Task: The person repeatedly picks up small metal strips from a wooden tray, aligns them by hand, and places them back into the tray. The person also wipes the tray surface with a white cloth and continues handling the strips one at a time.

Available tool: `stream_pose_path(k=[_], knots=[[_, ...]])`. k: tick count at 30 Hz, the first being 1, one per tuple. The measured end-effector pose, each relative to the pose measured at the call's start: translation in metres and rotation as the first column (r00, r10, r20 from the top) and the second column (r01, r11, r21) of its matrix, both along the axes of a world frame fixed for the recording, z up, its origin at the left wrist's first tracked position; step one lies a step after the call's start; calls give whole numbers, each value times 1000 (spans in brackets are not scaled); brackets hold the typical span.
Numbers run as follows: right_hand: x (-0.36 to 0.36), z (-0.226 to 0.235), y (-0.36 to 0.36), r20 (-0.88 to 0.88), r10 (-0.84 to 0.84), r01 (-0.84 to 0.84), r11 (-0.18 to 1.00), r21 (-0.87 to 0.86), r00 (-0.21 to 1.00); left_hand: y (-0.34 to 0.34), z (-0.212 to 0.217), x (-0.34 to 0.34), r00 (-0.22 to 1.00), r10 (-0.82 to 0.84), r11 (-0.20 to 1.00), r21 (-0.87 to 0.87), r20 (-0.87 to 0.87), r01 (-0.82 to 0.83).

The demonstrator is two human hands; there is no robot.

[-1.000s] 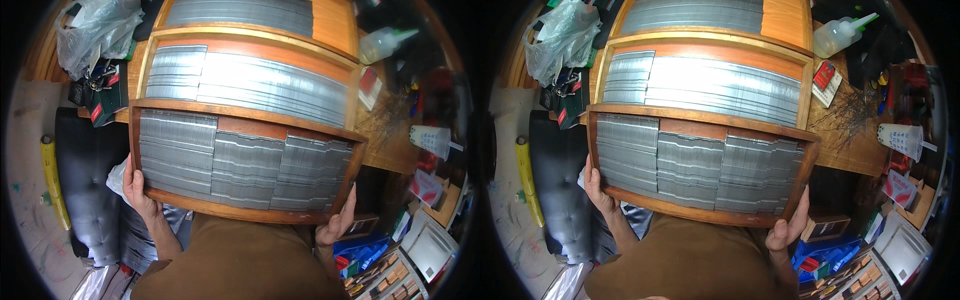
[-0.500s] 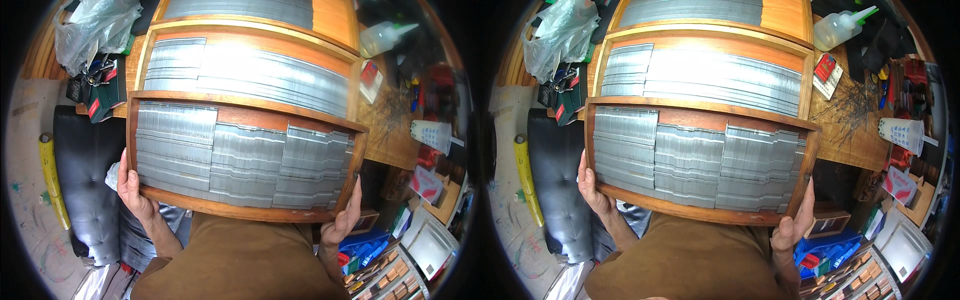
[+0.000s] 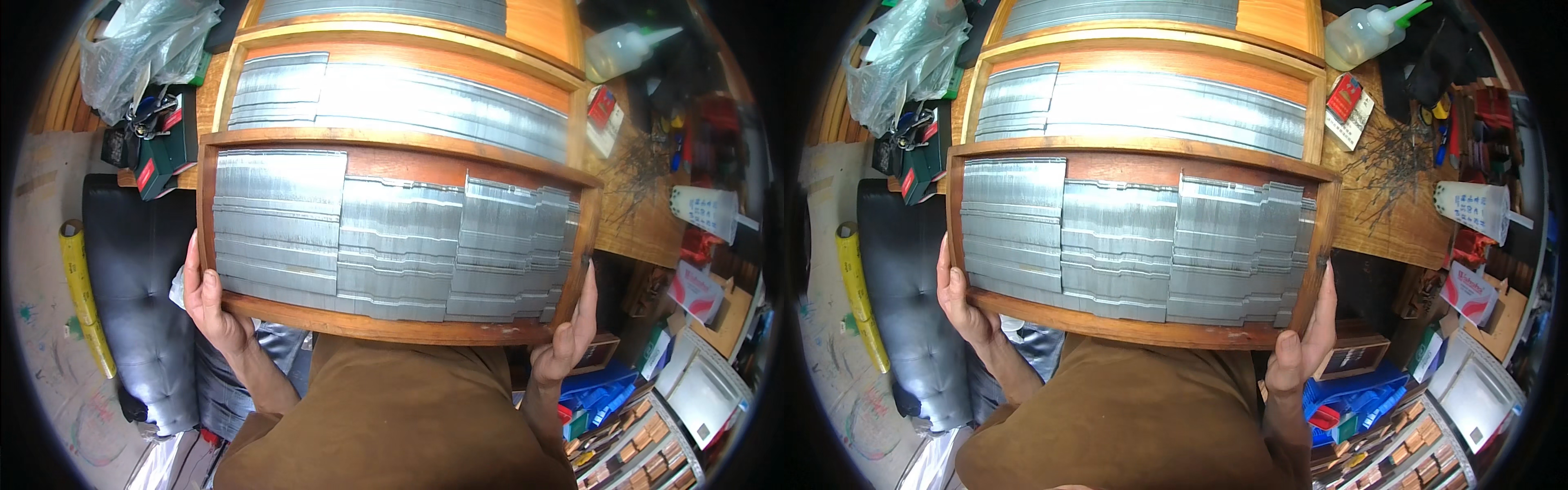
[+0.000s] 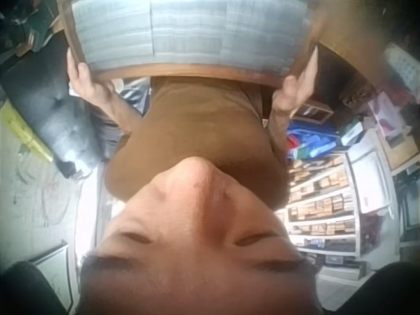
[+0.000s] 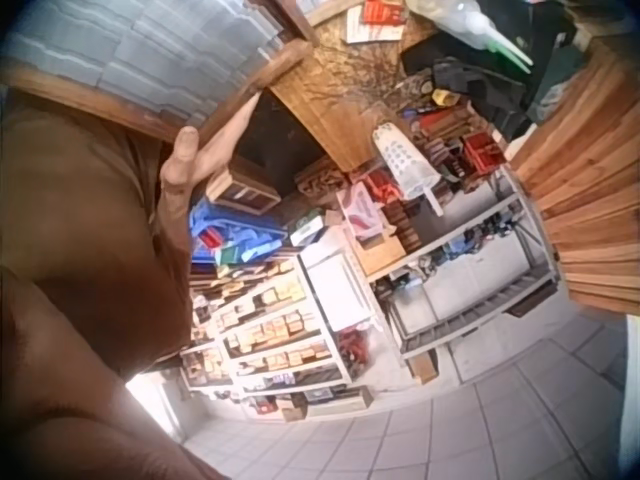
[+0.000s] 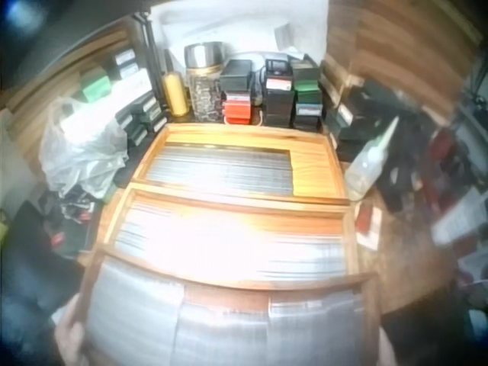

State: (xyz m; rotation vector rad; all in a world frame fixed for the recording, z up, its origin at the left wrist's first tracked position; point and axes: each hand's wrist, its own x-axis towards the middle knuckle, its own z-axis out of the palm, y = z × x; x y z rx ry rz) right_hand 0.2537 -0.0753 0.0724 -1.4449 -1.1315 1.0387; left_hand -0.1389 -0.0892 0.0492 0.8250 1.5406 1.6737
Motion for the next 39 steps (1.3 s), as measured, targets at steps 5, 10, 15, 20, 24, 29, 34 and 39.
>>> stream_pose_path(k=[5, 10, 15, 20, 24, 29, 34, 39], knots=[[-2, -2, 13, -26, 4, -3, 1000, 20, 1000, 20, -7, -2, 999, 22, 999, 24, -29, -21], [-4, -10, 19, -4, 16, -16, 997, 81, 1000, 34, -9, -5, 1000, -2, 1000, 26, -16, 3], [-7, -2, 35, -28, -18, 19, 999, 33, 999, 44, -5, -3, 999, 28, 999, 37, -37, -27], [-6, -4, 44, -17, -5, 6, 998, 55, 1000, 54, -6, -5, 991, 50, 999, 18, -125, -48], [-3, -9, 49, 35, -12, 9, 996, 87, 999, 67, -10, -9, 973, 37, 999, 9, -230, -36], [-5, -11, 63, 121, -20, 2, 990, 144, 992, 81, -14, -15, 931, 22, 1000, 10, -366, -20], [1, -12, 76, 69, 31, -44, 980, 196, 997, 98, -16, -14, 915, 63, 998, 20, -399, -60], [5, -24, 83, 20, -4, 0, 981, 195, 1000, 111, -13, -9, 925, 86, 996, 17, -371, -86]])
